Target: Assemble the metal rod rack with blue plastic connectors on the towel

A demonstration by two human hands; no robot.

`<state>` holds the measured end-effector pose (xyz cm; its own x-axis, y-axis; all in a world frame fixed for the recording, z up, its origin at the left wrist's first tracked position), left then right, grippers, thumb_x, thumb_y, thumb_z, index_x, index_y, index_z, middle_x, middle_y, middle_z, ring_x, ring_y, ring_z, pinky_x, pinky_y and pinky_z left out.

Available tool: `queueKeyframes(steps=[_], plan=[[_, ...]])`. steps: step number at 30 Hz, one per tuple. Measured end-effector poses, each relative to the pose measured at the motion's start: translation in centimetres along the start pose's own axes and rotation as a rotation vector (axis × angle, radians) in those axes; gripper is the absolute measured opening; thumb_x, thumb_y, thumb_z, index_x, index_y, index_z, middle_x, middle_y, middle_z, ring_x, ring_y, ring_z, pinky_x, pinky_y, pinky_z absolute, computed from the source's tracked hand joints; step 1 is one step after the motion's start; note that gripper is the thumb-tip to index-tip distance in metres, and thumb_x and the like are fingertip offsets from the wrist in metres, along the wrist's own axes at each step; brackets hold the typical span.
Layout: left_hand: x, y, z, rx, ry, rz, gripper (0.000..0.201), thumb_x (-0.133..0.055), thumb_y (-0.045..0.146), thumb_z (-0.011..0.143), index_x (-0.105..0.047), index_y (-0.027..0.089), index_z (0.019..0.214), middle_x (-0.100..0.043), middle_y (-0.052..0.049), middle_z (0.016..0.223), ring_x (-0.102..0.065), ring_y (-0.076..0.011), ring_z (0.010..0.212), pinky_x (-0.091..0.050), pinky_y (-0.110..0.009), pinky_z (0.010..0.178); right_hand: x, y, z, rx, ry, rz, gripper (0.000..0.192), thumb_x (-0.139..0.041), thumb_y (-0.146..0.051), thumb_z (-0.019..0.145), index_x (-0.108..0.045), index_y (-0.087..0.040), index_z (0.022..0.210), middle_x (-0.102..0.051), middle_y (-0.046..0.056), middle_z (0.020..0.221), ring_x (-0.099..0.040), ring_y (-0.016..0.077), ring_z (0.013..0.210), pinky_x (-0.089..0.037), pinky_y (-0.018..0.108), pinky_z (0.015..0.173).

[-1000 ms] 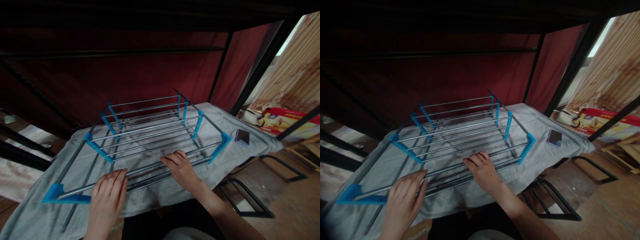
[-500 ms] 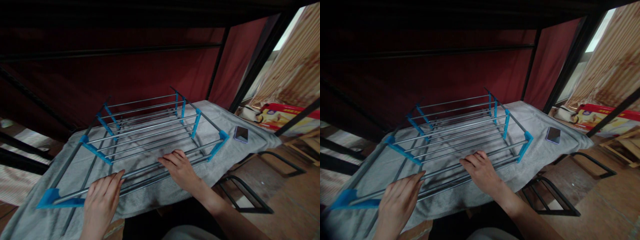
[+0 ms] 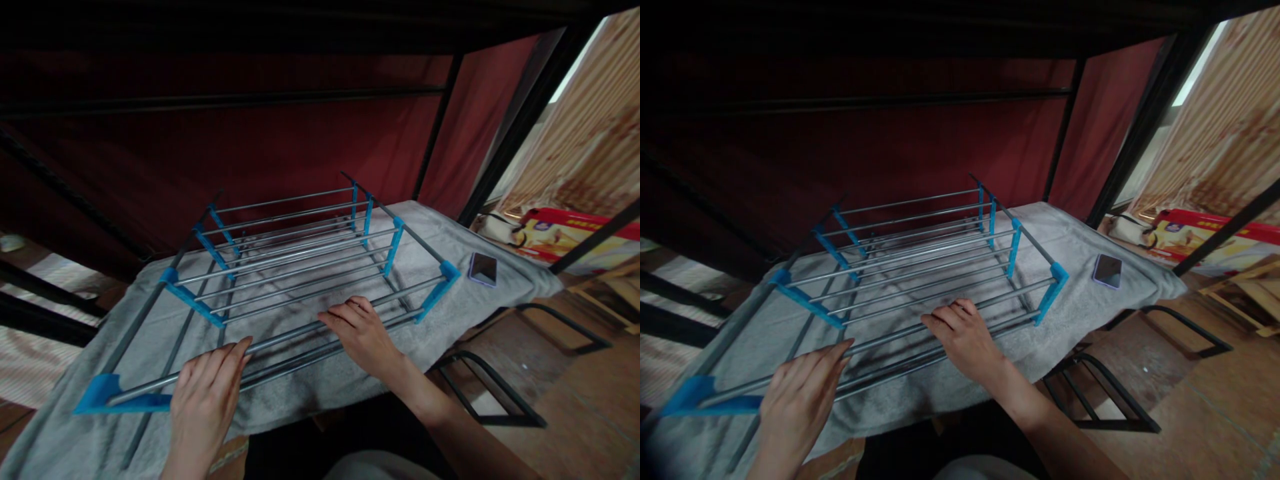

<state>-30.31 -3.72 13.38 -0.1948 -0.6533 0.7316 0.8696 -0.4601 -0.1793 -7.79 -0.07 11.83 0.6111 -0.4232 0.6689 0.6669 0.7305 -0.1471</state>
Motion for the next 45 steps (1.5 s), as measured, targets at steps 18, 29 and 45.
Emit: queueKeyframes(steps=[18,29,45], plan=[[0.34,0.13,0.04,0.004,0.064,-0.05,0.03,-0.062,0.016,0.094,-0.063,0.018,0.124,-0.071,-0.006,0.089,-0.063,-0.0207,0.079,-0.042,-0.034,0.076,0.29,-0.02,-0.25,0.012,-0.015,0.009,0.038,-0.046,-0.005,0.097,-0.062,-0.021,0.128,-0.071,0.005,0.109,-0.062,0.0157,0.098,-0.044,0.037,0.096],[-0.03,-0.29,-0.42,0.042,0.039,-0.078,0.034,-0.061,0.016,0.095,-0.062,0.022,0.128,-0.073,-0.006,0.093,-0.065,-0.0205,0.082,-0.042,-0.034,0.079,0.38,0.01,-0.17,0.03,-0.037,0.019,0.038,-0.045,-0.007,0.098,-0.061,-0.02,0.129,-0.07,0.006,0.11,-0.061,0.0159,0.098,-0.044,0.037,0.097],[-0.05,-0.28,-0.33,0.049,0.021,-0.088,0.033,-0.062,0.017,0.095,-0.063,0.021,0.127,-0.073,-0.006,0.093,-0.065,-0.0211,0.081,-0.042,-0.035,0.078,0.09,0.22,-0.12,0.031,-0.066,0.0,0.033,-0.048,-0.01,0.098,-0.064,-0.019,0.125,-0.069,0.006,0.105,-0.057,0.0165,0.09,-0.045,0.035,0.089]])
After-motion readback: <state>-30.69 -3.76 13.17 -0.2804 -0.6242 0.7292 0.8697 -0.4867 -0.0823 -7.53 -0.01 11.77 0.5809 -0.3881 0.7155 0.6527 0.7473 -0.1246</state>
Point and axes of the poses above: each hand's wrist, its own z-axis towards the middle knuckle, its own x-axis out of the back of the hand, y = z × x, the point moved 8 cm from there along z, towards the middle knuckle
